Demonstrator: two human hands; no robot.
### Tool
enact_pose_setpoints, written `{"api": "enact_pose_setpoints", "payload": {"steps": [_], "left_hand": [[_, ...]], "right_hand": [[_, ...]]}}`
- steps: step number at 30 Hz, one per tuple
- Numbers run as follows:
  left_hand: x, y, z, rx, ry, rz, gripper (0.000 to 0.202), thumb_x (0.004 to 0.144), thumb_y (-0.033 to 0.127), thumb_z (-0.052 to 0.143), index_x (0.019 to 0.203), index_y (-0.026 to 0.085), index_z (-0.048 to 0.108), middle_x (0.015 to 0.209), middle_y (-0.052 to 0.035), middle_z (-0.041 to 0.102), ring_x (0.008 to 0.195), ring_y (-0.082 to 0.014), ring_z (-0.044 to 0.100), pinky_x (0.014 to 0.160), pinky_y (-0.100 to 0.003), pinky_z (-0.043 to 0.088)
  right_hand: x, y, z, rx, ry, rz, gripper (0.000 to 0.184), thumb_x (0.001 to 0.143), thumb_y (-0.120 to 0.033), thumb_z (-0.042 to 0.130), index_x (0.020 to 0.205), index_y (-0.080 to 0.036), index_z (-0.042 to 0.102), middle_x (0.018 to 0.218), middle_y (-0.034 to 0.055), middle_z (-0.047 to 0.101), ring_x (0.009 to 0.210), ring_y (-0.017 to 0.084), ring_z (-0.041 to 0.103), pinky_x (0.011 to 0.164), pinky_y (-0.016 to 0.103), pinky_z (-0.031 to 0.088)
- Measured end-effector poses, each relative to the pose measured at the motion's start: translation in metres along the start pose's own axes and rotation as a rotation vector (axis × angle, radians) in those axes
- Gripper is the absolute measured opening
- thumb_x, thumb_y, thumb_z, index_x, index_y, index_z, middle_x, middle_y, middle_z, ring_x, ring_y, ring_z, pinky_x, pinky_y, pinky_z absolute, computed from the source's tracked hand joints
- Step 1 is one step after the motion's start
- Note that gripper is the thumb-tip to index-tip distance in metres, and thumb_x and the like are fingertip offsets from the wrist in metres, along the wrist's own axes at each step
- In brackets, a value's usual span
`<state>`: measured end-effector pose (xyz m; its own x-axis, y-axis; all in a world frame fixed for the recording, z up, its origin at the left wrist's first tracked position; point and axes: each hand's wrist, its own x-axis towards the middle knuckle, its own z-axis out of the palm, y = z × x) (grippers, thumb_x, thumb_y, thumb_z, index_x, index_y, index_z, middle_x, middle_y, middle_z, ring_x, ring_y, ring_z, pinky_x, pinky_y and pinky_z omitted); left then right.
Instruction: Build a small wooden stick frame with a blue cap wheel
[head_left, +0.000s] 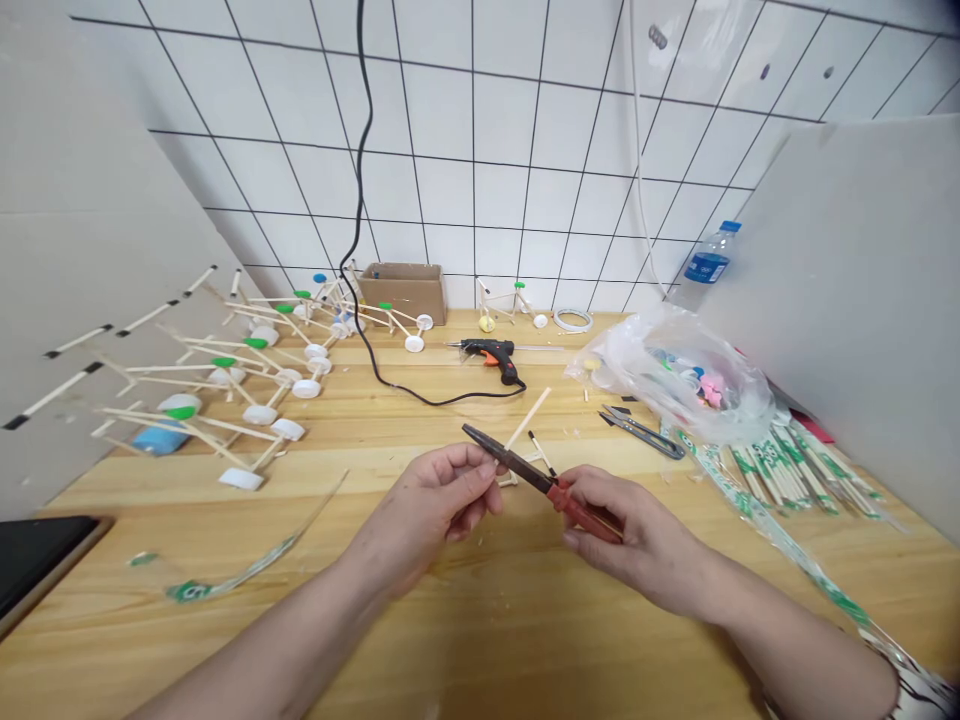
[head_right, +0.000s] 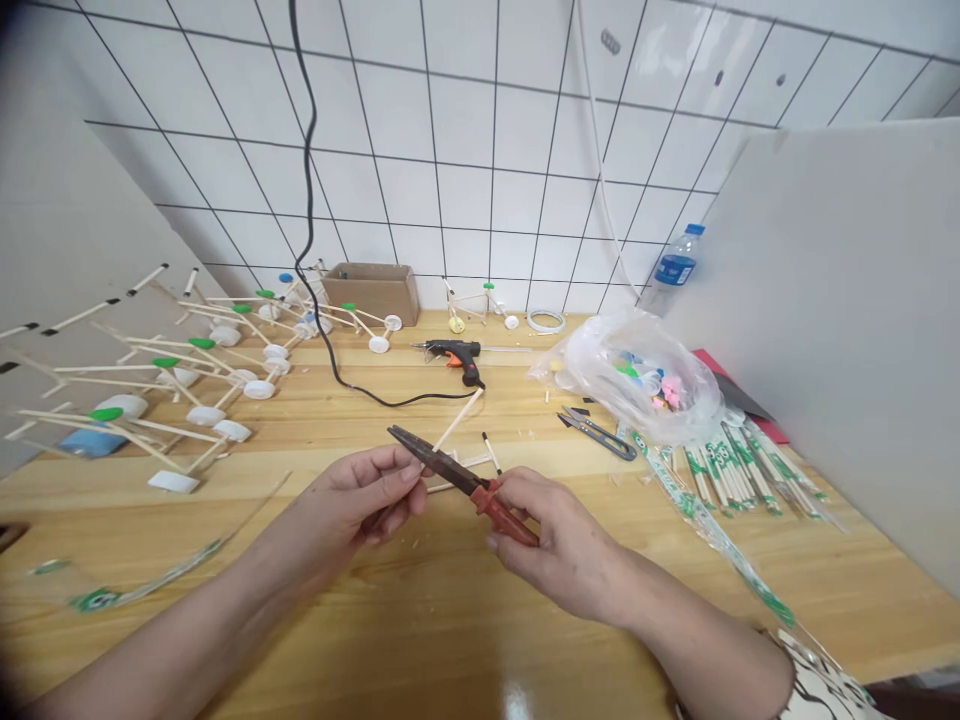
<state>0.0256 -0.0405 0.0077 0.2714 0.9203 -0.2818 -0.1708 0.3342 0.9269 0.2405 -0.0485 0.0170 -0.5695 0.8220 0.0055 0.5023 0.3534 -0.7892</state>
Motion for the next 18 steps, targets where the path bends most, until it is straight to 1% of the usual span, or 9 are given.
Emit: {"api": "enact_pose_setpoints", "payload": {"steps": [2,4,11,18], "left_hand": [[0.0012,-0.0005,0.0005,0.002,0.02,-0.002,0.021,0.073,0.034,0.063,0.071,0.014,0.056,0.057,0.0013,0.059,0.04,-0.0022,0.036,0.037,-0.014,0.02],[0.0021,-0.0007,0.0014,0.0,0.027,0.006,0.021,0.073,0.033,0.063,0.069,0.014,0.055,0.056,0.0014,0.059,0.04,-0.002,0.036,0.038,-0.014,0.019],[0.001,-0.0029,0.0036,0.004,0.014,-0.015,0.022,0.073,0.035,0.062,0.072,0.014,0.055,0.057,0.0009,0.059,0.041,-0.0028,0.035,0.04,-0.015,0.017],[0.0008,-0.0043,0.0035,0.007,0.004,0.004,0.022,0.071,0.035,0.063,0.07,0.015,0.055,0.055,0.0008,0.058,0.041,-0.0043,0.034,0.041,-0.018,0.017]], "right_hand": [[-0.0003,0.001,0.0002,0.02,-0.002,0.007,0.007,0.078,-0.015,0.053,0.075,-0.019,0.049,0.084,0.0009,0.052,0.077,0.014,0.049,0.071,0.026,0.039],[-0.0007,0.0012,0.0005,0.043,0.001,0.012,0.008,0.078,-0.016,0.054,0.074,-0.019,0.049,0.084,0.0009,0.051,0.077,0.014,0.049,0.071,0.026,0.04],[0.0012,-0.0019,0.0001,0.08,-0.007,0.03,0.009,0.078,-0.018,0.055,0.072,-0.019,0.049,0.084,0.0007,0.05,0.076,0.014,0.048,0.07,0.026,0.04],[0.0018,-0.0007,0.0008,0.066,0.0,-0.009,0.008,0.078,-0.016,0.055,0.073,-0.019,0.049,0.085,0.001,0.051,0.079,0.014,0.05,0.073,0.026,0.041]]}}
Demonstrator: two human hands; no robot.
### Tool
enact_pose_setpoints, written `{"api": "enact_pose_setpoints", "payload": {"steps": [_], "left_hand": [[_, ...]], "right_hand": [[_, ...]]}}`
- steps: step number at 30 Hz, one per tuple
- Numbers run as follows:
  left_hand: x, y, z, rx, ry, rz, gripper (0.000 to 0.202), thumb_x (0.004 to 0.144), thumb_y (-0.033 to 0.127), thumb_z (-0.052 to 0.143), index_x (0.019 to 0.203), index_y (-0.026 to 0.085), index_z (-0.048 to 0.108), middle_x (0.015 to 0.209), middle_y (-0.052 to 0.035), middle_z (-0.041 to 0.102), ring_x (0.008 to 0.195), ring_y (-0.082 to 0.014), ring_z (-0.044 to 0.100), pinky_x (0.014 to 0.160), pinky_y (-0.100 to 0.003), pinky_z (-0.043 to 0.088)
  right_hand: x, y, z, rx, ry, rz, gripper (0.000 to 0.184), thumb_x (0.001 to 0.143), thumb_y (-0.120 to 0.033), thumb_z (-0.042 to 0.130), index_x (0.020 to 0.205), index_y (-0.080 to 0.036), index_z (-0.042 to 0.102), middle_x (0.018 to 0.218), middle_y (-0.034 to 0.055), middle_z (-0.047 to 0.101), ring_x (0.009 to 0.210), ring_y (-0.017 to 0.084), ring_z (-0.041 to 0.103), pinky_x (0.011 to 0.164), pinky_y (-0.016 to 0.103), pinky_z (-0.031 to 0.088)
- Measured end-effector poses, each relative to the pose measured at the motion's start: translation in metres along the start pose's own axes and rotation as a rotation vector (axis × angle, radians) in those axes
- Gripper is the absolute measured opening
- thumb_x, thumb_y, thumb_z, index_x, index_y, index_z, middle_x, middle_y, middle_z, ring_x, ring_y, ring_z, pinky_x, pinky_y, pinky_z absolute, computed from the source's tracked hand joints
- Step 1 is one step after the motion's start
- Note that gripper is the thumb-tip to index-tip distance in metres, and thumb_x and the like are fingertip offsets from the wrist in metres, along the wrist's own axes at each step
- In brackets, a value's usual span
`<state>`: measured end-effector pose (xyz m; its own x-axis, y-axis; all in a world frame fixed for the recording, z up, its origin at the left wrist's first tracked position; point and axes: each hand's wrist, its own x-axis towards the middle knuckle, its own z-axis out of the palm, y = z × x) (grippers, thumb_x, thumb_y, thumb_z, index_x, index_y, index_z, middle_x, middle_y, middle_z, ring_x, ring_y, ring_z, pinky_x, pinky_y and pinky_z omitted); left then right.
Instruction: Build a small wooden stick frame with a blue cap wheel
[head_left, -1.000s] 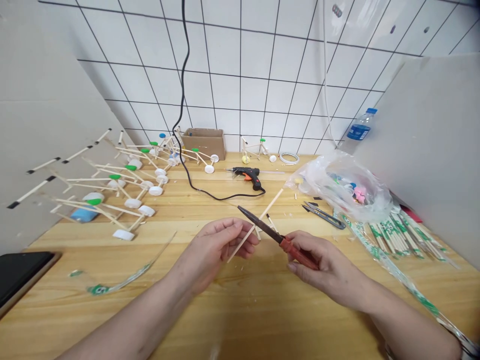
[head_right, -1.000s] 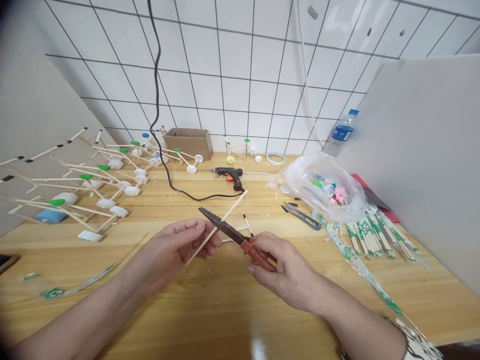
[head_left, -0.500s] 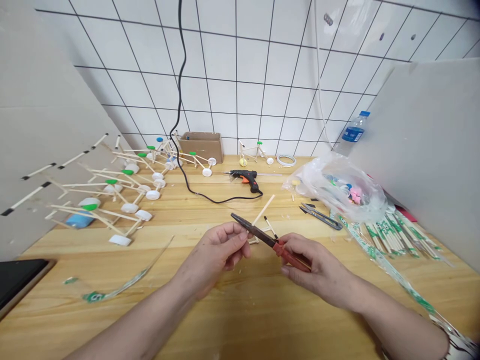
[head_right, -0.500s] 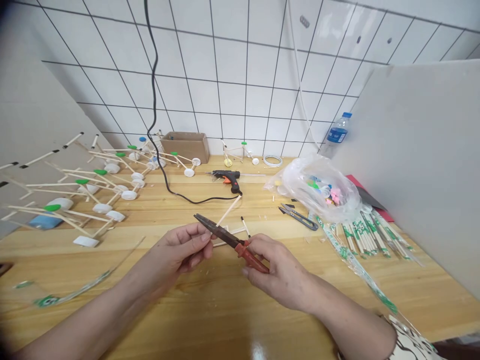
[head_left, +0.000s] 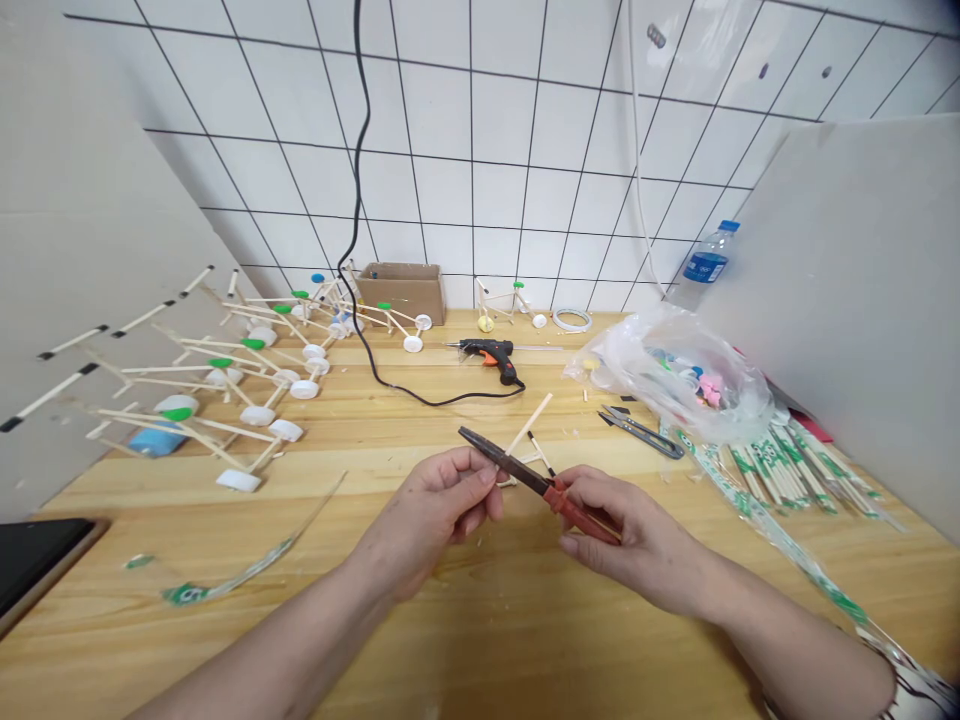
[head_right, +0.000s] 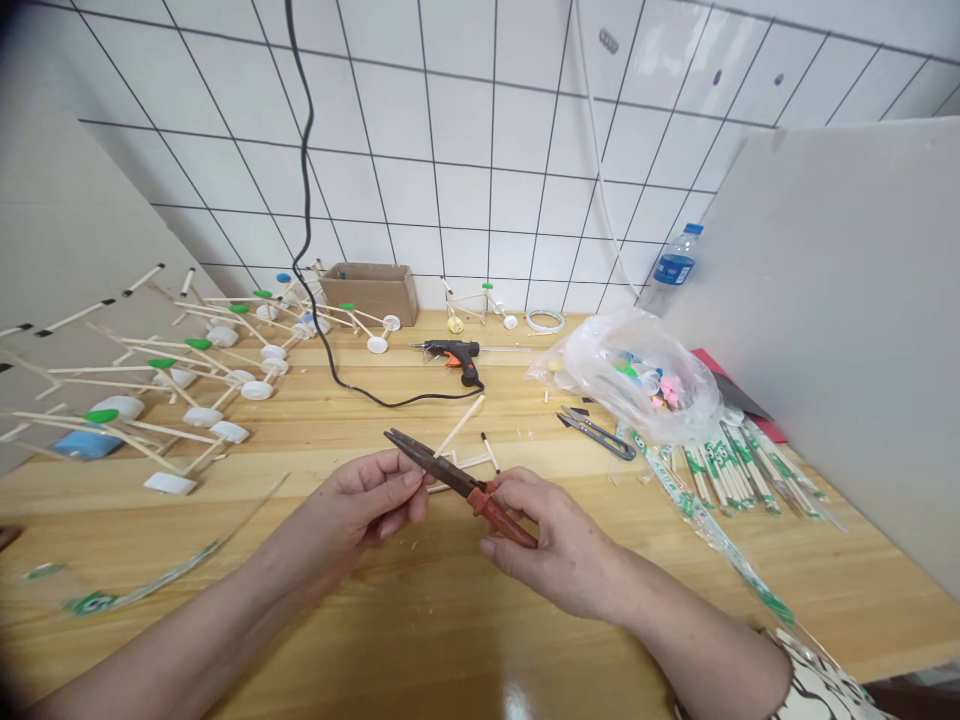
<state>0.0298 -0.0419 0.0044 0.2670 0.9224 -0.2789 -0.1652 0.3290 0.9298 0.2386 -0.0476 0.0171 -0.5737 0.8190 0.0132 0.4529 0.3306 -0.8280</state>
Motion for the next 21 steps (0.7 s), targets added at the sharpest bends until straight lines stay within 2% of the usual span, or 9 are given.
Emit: {"api": "enact_pose_setpoints", "payload": {"steps": [16,19,21], "left_hand": [[-0.0015,0.0007,0.0008,-0.015,-0.019,0.032,0.019,0.075,0.032,0.06,0.071,0.014,0.054,0.055,0.0016,0.056,0.041,-0.0033,0.029,0.041,-0.018,0.013],[-0.0021,0.0039,0.0024,-0.037,-0.003,0.01,0.018,0.073,0.031,0.061,0.071,0.014,0.055,0.053,0.0016,0.056,0.039,-0.003,0.028,0.04,-0.018,0.012],[-0.0021,0.0068,0.0046,-0.056,0.016,-0.004,0.017,0.071,0.03,0.062,0.071,0.014,0.056,0.051,0.0015,0.055,0.038,-0.0028,0.027,0.039,-0.018,0.01]], "right_hand": [[-0.0015,0.0022,0.0062,-0.085,0.04,-0.011,0.008,0.077,-0.013,0.053,0.076,-0.019,0.048,0.077,-0.001,0.05,0.07,0.012,0.047,0.066,0.024,0.039],[-0.0012,0.0072,0.0091,-0.05,0.1,0.037,0.019,0.074,-0.012,0.054,0.089,-0.02,0.045,0.076,-0.0024,0.052,0.065,0.011,0.046,0.061,0.022,0.038],[0.0005,0.0087,0.0101,0.002,0.124,0.071,0.035,0.071,-0.011,0.055,0.102,-0.021,0.042,0.086,-0.0002,0.057,0.07,0.012,0.05,0.064,0.023,0.041]]}}
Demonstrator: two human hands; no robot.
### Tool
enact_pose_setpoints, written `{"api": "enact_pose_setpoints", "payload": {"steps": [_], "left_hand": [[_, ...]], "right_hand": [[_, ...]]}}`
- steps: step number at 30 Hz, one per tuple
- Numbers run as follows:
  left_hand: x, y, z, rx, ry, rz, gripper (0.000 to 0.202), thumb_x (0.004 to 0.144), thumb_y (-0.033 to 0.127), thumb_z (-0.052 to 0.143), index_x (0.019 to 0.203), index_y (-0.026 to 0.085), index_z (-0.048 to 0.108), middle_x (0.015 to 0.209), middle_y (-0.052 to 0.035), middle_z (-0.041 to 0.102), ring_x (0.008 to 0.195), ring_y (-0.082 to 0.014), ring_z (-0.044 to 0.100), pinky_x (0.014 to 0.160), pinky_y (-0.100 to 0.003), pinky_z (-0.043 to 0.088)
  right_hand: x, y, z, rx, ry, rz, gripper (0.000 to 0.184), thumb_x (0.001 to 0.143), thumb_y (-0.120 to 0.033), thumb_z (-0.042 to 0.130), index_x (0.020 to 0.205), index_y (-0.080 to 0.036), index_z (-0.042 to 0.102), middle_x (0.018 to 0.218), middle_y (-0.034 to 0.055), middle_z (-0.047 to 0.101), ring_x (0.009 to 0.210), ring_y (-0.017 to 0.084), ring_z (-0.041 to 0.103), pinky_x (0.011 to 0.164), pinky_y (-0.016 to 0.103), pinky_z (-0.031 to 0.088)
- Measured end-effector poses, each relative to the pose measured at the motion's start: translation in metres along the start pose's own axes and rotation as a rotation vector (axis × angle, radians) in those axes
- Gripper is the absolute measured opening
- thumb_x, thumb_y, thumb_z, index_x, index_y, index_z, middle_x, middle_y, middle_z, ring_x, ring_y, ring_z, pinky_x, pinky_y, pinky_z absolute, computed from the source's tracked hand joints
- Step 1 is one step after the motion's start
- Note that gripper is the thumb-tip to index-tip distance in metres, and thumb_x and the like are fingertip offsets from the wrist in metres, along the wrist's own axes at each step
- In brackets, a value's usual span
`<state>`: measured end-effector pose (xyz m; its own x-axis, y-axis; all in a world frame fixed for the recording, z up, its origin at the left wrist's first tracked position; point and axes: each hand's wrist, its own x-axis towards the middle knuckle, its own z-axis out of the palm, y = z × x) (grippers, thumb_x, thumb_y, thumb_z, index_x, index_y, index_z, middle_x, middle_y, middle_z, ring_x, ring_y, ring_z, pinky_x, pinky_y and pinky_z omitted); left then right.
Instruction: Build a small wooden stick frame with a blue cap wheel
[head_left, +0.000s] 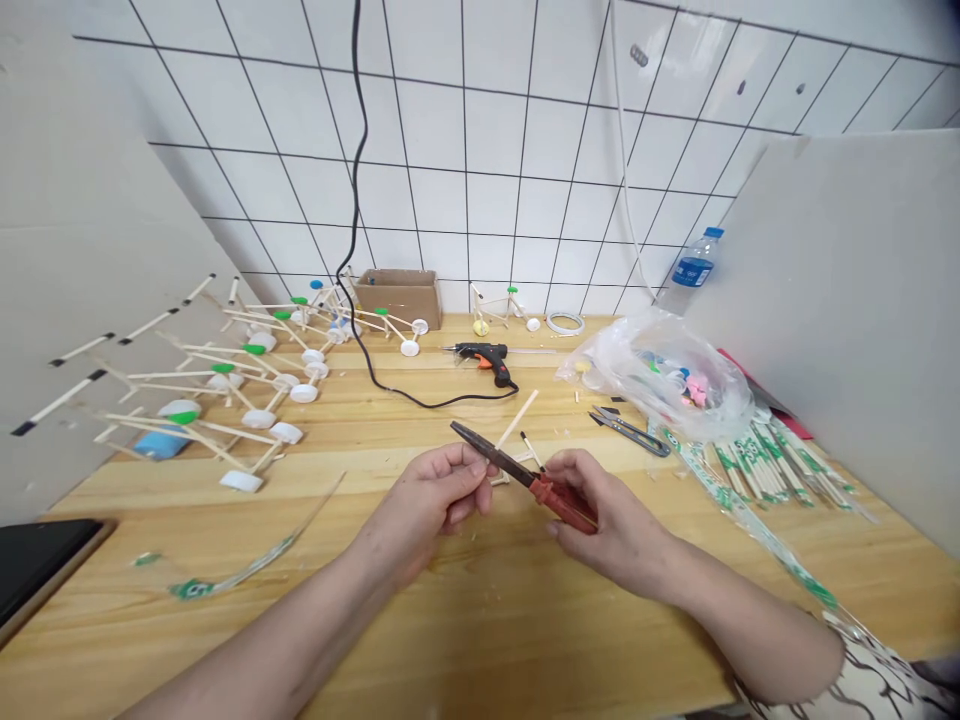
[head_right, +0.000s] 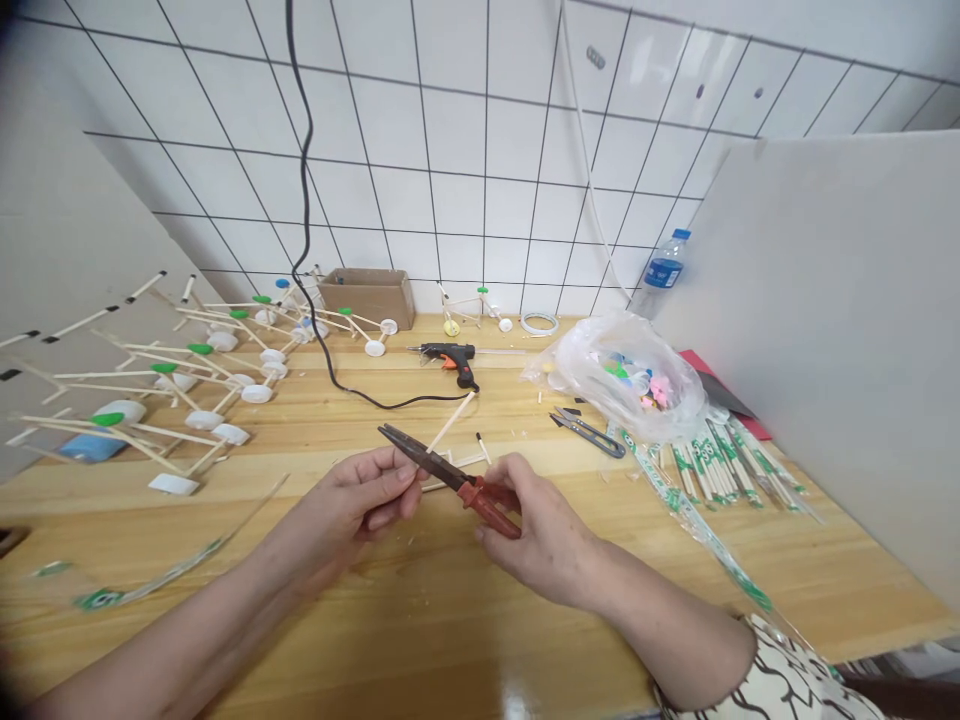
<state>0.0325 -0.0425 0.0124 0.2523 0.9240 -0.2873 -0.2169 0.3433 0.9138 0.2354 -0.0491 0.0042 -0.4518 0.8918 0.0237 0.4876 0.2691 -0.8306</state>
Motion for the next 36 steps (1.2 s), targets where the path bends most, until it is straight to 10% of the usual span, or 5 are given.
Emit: {"api": "enact_pose_setpoints", "payload": {"steps": [15,36], "left_hand": [[0.01,0.021,0.014,0.023,-0.033,-0.021,0.018,0.066,0.029,0.063,0.069,0.012,0.058,0.054,-0.0034,0.061,0.039,-0.0054,0.039,0.037,-0.017,0.019],[0.03,0.015,0.018,0.062,-0.094,0.006,0.027,0.067,0.037,0.065,0.069,0.012,0.056,0.05,0.0008,0.055,0.036,-0.0012,0.021,0.039,-0.019,0.006]], "right_hand": [[0.006,-0.005,-0.018,-0.063,-0.043,0.022,0.026,0.072,-0.019,0.055,0.097,-0.015,0.058,0.084,0.0019,0.056,0.075,0.016,0.05,0.071,0.028,0.041],[0.01,-0.002,-0.03,-0.047,-0.086,0.086,0.023,0.072,-0.016,0.054,0.095,-0.015,0.055,0.085,0.0021,0.052,0.078,0.016,0.049,0.073,0.029,0.041]]}}
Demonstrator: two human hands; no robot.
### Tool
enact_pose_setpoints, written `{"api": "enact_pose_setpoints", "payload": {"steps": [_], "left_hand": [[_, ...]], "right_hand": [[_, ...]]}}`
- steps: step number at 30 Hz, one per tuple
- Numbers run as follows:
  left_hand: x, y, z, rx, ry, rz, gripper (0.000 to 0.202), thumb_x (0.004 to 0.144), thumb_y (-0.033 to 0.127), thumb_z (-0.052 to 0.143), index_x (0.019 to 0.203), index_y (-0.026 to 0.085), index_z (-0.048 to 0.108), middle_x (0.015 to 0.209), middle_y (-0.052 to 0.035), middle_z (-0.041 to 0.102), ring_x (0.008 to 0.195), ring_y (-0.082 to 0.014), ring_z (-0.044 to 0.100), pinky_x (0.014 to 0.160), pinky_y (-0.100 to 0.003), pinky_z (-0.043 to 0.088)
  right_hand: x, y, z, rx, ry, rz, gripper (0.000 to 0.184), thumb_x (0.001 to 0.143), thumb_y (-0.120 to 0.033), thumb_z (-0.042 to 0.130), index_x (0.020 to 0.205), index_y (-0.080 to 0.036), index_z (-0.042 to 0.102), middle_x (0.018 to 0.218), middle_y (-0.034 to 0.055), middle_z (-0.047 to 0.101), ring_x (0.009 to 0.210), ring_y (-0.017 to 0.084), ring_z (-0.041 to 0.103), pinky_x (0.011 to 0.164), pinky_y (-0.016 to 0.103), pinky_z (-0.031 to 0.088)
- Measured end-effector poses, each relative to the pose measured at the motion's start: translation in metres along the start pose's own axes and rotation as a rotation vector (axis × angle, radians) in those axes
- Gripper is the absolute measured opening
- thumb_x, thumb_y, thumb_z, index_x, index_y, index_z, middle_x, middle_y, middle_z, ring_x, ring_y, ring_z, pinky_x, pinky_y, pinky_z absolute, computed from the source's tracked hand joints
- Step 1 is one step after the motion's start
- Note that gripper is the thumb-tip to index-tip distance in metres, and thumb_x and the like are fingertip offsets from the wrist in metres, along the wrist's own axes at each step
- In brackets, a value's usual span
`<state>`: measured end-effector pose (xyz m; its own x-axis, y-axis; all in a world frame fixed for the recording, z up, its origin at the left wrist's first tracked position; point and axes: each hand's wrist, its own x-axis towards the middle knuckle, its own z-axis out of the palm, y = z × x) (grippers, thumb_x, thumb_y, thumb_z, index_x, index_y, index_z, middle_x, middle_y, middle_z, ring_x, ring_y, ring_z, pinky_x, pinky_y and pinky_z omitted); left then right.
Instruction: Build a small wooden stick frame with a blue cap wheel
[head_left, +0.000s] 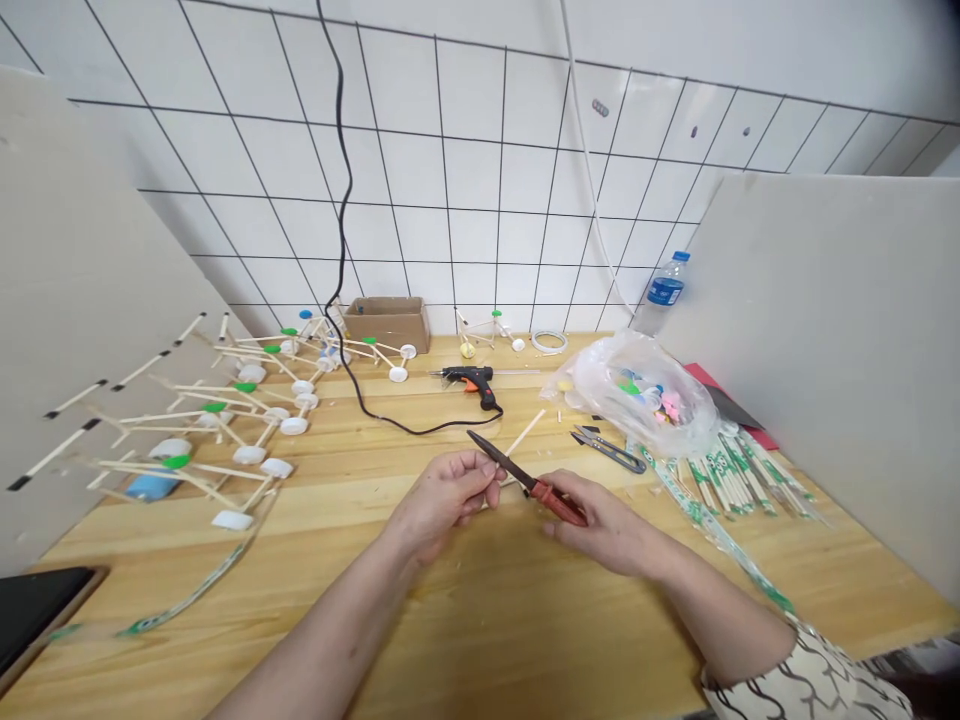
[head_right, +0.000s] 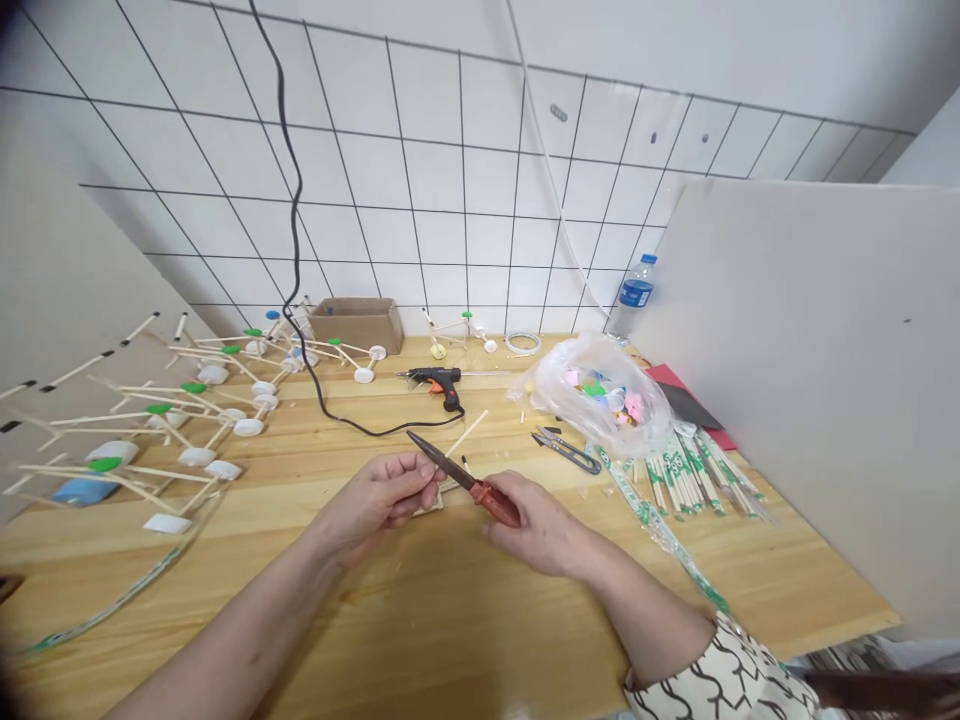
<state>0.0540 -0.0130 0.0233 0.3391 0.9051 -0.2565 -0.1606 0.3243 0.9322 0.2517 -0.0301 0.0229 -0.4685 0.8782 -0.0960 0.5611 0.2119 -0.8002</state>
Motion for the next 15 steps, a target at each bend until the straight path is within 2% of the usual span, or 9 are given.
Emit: {"api": "enact_pose_setpoints", "payload": {"steps": [4,8,10,12,15], "left_hand": [[-0.001,-0.001,-0.001,-0.014,0.001,-0.006,0.026,0.069,0.036,0.063,0.071,0.011,0.056,0.052,-0.0005,0.057,0.037,-0.0013,0.022,0.039,-0.018,0.008],[0.0,-0.004,-0.003,-0.049,0.002,-0.028,0.024,0.069,0.034,0.064,0.07,0.011,0.057,0.052,-0.0009,0.058,0.036,-0.0015,0.023,0.038,-0.017,0.009],[0.001,-0.006,-0.004,-0.059,0.009,-0.032,0.023,0.07,0.033,0.064,0.07,0.011,0.058,0.054,-0.0022,0.06,0.036,-0.0024,0.029,0.037,-0.017,0.015],[0.002,-0.006,-0.007,-0.078,0.02,-0.029,0.023,0.071,0.034,0.062,0.071,0.011,0.059,0.059,-0.0049,0.064,0.04,-0.0054,0.041,0.039,-0.017,0.027],[0.002,-0.006,-0.011,-0.128,0.032,-0.042,0.024,0.072,0.035,0.061,0.074,0.011,0.06,0.068,-0.0085,0.067,0.055,-0.0127,0.056,0.053,-0.023,0.042]], "right_hand": [[0.0,0.001,0.002,-0.033,0.013,-0.003,0.022,0.071,-0.016,0.053,0.093,-0.016,0.054,0.084,0.0015,0.053,0.076,0.016,0.049,0.071,0.027,0.04],[0.001,0.001,0.004,-0.078,0.015,-0.006,0.014,0.07,-0.013,0.049,0.083,-0.016,0.053,0.072,-0.0015,0.05,0.066,0.013,0.044,0.063,0.025,0.037],[0.002,0.001,0.004,-0.069,0.011,-0.01,0.015,0.07,-0.012,0.048,0.083,-0.016,0.052,0.072,-0.0016,0.049,0.066,0.013,0.043,0.062,0.024,0.036],[0.002,0.001,0.003,-0.052,0.008,-0.008,0.018,0.07,-0.011,0.047,0.086,-0.016,0.052,0.074,-0.001,0.049,0.068,0.014,0.044,0.063,0.024,0.035],[0.002,0.002,0.001,-0.046,0.007,0.004,0.019,0.069,-0.01,0.046,0.086,-0.016,0.052,0.074,-0.0013,0.048,0.068,0.014,0.044,0.062,0.024,0.034]]}}
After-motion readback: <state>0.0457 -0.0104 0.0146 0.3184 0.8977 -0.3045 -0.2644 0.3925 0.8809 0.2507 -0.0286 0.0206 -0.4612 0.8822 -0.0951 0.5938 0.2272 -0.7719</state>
